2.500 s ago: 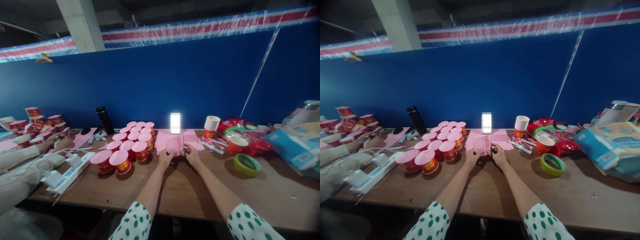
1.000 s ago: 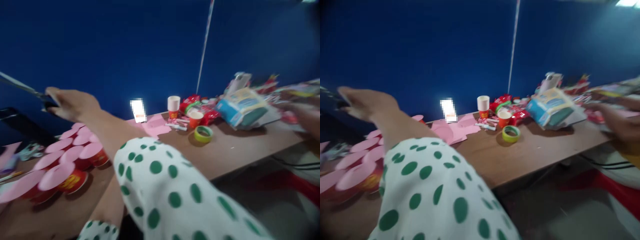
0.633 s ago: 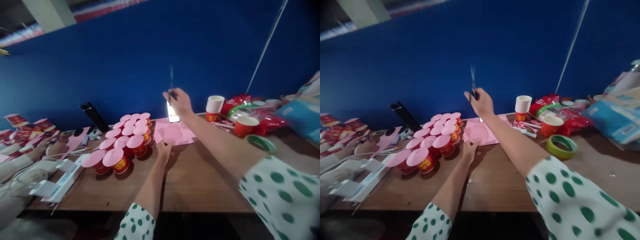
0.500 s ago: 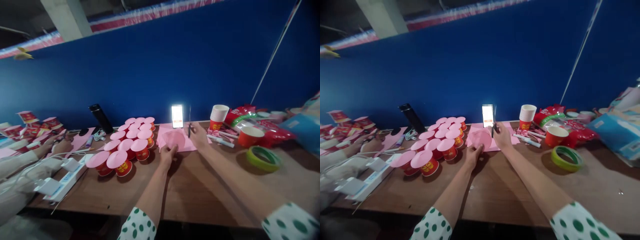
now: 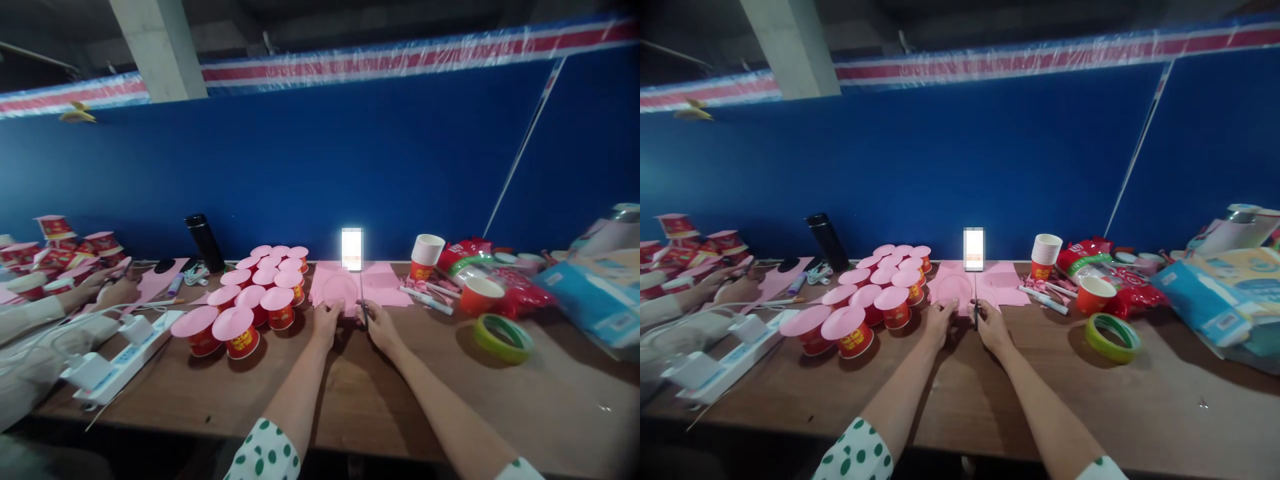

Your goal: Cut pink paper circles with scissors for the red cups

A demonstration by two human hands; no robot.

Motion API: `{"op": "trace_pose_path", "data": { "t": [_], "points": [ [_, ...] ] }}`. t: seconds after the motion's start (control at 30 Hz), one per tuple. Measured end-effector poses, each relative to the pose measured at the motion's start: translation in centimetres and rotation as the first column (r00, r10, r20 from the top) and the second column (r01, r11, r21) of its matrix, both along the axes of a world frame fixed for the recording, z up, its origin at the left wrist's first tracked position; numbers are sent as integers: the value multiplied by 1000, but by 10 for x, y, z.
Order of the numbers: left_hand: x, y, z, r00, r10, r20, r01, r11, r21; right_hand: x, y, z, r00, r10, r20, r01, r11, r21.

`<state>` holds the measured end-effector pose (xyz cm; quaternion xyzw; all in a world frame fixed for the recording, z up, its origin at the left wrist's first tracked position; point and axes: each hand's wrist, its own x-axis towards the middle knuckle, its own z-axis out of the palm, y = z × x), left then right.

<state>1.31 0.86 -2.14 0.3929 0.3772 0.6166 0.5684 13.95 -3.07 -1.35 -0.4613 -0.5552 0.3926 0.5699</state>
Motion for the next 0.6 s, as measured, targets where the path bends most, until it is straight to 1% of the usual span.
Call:
{"op": "trace_pose_path", "data": {
  "t": [0.2, 0.4, 0.6],
  "points": [
    [-2, -5, 6, 999, 8, 45, -7, 999, -33, -2, -4, 3, 1000, 30, -9, -31, 998, -55],
    [-2, -4, 3, 1000, -3, -8, 3, 1000, -15, -4, -6, 4, 998, 60, 6, -60, 997, -45],
    [-1, -2, 0, 998, 21, -52, -23, 999, -25, -3, -6, 4, 998, 69, -5, -69, 995, -68]
  ]
}}
